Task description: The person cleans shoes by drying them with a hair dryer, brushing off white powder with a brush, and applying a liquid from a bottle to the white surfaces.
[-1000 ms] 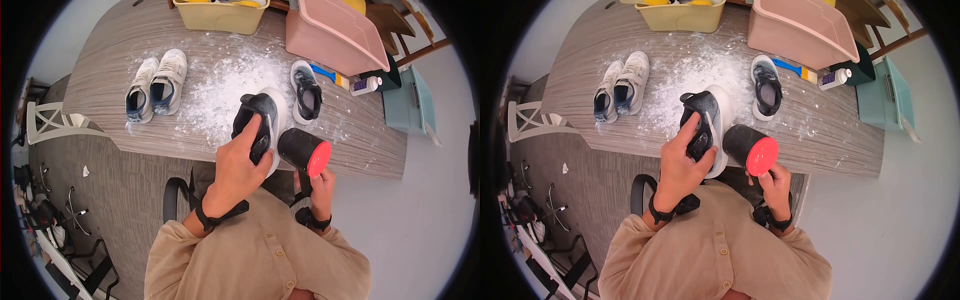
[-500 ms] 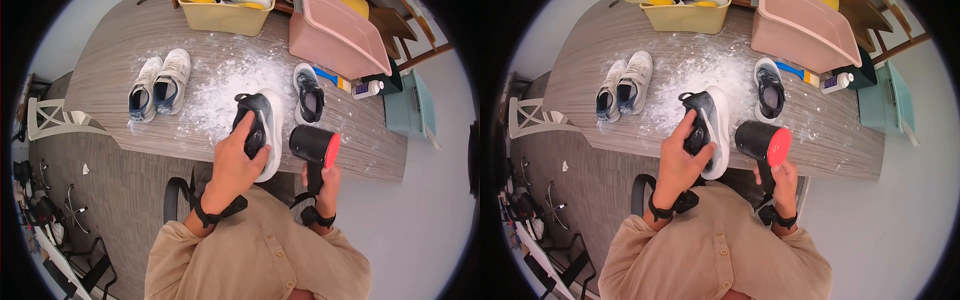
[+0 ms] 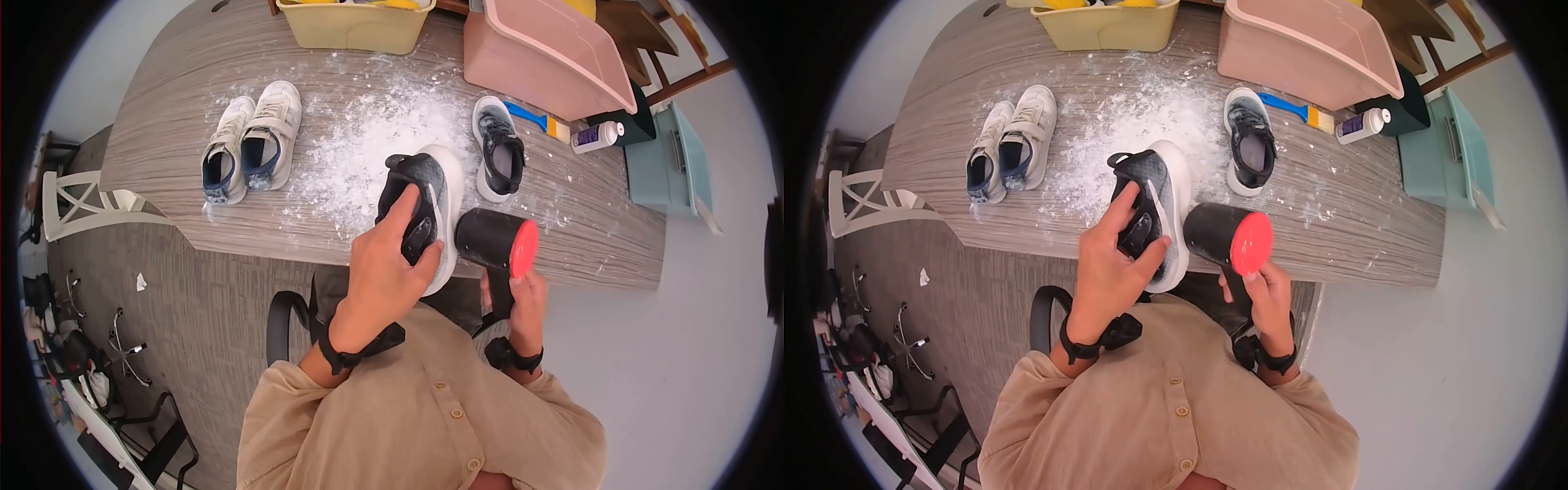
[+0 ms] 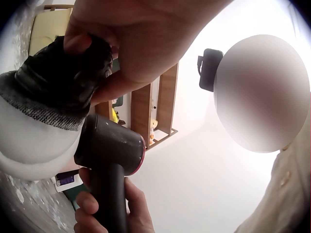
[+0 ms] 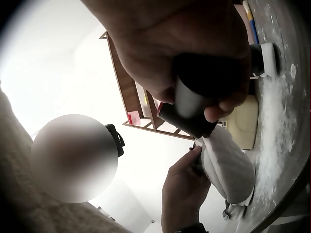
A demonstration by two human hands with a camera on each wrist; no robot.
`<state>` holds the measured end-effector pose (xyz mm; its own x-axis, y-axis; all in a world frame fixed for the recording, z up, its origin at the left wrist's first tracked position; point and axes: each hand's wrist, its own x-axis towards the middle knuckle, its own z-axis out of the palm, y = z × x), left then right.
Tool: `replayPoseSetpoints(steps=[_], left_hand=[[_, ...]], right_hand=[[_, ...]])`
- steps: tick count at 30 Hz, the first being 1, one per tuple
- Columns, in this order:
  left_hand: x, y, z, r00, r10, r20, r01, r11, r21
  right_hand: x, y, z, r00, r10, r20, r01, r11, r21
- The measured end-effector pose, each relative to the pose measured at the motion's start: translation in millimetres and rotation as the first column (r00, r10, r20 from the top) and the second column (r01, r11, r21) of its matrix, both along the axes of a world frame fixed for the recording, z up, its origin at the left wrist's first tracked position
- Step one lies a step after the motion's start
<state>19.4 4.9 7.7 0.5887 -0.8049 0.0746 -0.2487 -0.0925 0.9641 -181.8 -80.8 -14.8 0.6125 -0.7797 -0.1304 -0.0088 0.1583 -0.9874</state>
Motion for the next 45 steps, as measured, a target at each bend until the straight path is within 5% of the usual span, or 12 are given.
replayPoseSetpoints(steps=[7, 9, 15, 17, 23, 29, 36, 40, 45], left_hand=[[2.4, -2.4, -6.8, 0.998, -0.006, 0.062, 0.005, 1.0, 0.015], [4.0, -3.7, -13.8, 0.988, 0.064, -0.144, -0.068, 0.997, -0.021], [11.0, -11.3, -15.2, 0.806, 0.139, -0.575, -0.239, 0.966, -0.101], [14.4, -10.4, -11.0, 0.749, 0.158, -0.644, -0.222, 0.975, -0.02], [15.2, -13.5, -20.2, 0.599, -0.054, -0.799, -0.173, 0.965, -0.196], [15.4, -11.3, -26.1, 0.413, -0.045, -0.909, -0.233, 0.96, -0.153], [-0.6, -11.0, -25.4, 0.749, -0.221, -0.625, 0.05, 0.959, -0.28], [0.9, -14.5, -17.0, 0.861, -0.061, -0.505, -0.018, 0.989, -0.149], [18.1, -10.7, -7.2, 0.924, 0.196, -0.329, -0.225, 0.973, -0.053]], right_hand=[[24.4, -29.4, -10.1, 0.999, -0.016, 0.042, 0.017, 0.999, -0.031], [26.0, -25.7, -9.8, 0.99, -0.074, 0.119, 0.069, 0.997, 0.041], [13.0, -21.1, -16.8, 0.961, -0.13, 0.245, 0.096, 0.984, 0.148], [13.1, -17.8, -17.8, 0.958, -0.132, 0.254, 0.1, 0.986, 0.136], [23.2, -14.3, -18.5, 0.971, -0.132, 0.2, 0.115, 0.989, 0.093], [27.6, -12.1, -24.6, 0.975, -0.147, 0.169, 0.134, 0.987, 0.086], [32.3, -10.9, -21.8, 0.968, -0.2, 0.151, 0.193, 0.979, 0.059], [27.7, -11.8, -22.0, 0.983, -0.118, 0.138, 0.125, 0.991, -0.046], [2.3, -10.7, -8.1, 0.967, -0.075, 0.242, 0.042, 0.99, 0.138]])
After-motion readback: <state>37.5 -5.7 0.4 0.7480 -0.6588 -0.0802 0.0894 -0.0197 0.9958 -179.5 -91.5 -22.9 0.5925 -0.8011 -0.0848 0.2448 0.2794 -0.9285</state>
